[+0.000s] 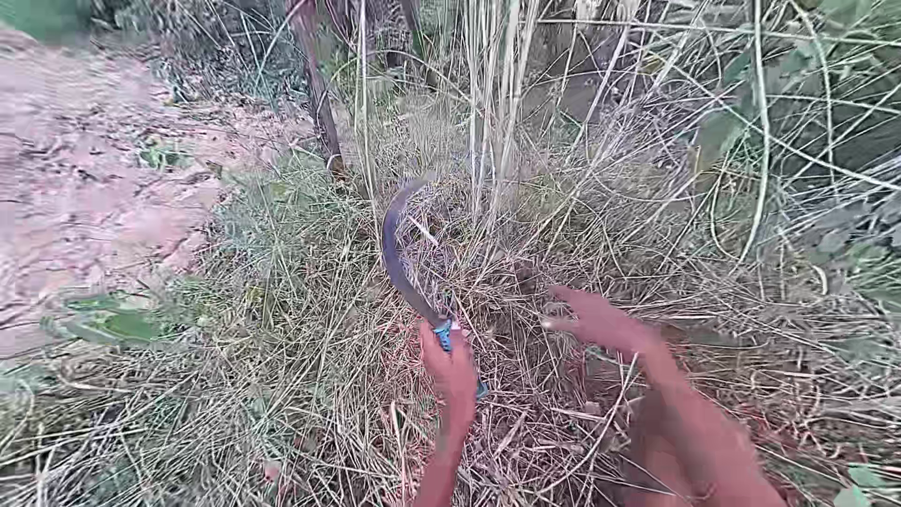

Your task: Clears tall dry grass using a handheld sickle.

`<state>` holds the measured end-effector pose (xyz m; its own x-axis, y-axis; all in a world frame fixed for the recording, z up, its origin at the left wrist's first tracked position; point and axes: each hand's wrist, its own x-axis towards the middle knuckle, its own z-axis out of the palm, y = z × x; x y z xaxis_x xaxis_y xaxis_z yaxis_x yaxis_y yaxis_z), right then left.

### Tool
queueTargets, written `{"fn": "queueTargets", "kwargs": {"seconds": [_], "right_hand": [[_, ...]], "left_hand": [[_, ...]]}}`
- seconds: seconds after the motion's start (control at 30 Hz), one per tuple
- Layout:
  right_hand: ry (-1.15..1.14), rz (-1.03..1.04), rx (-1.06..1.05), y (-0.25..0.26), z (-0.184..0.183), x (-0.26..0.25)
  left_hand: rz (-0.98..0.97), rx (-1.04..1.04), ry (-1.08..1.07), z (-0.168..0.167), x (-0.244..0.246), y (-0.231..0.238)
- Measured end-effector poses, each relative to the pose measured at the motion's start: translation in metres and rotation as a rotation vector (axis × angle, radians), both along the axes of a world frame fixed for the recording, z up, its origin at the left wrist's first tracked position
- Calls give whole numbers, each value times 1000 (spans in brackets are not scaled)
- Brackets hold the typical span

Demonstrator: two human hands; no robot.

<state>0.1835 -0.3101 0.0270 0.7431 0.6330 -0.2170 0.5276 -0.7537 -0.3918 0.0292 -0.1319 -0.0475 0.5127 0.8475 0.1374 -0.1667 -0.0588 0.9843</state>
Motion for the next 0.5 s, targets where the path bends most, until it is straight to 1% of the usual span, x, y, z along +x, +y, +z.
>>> {"fn": "queueTargets", "kwargs": {"seconds": [0.03,0.1,0.17,0.2,0.27,0.37,0.43,0.5], "right_hand": [[-56,-22,45,8,-2,2],[-86,-59,108,25,-8,7],[-38,-83,133,37,-9,10],[-8,-94,135,42,-9,13],[17,-93,174,46,-11,21],[69,-134,224,41,-7,31],[82,-186,267,34,-11,36],[88,-194,281,28,-11,42]], "left_hand": [[-25,-30,14,-7,0,-6],[-133,-119,74,-22,0,-12],[-231,-179,140,-30,7,-15],[-249,-190,167,-32,12,-16],[-230,-201,193,-30,30,-17],[-193,-235,231,-14,67,-13],[-242,-276,264,-6,91,-2],[-360,-242,351,-5,114,6]]}}
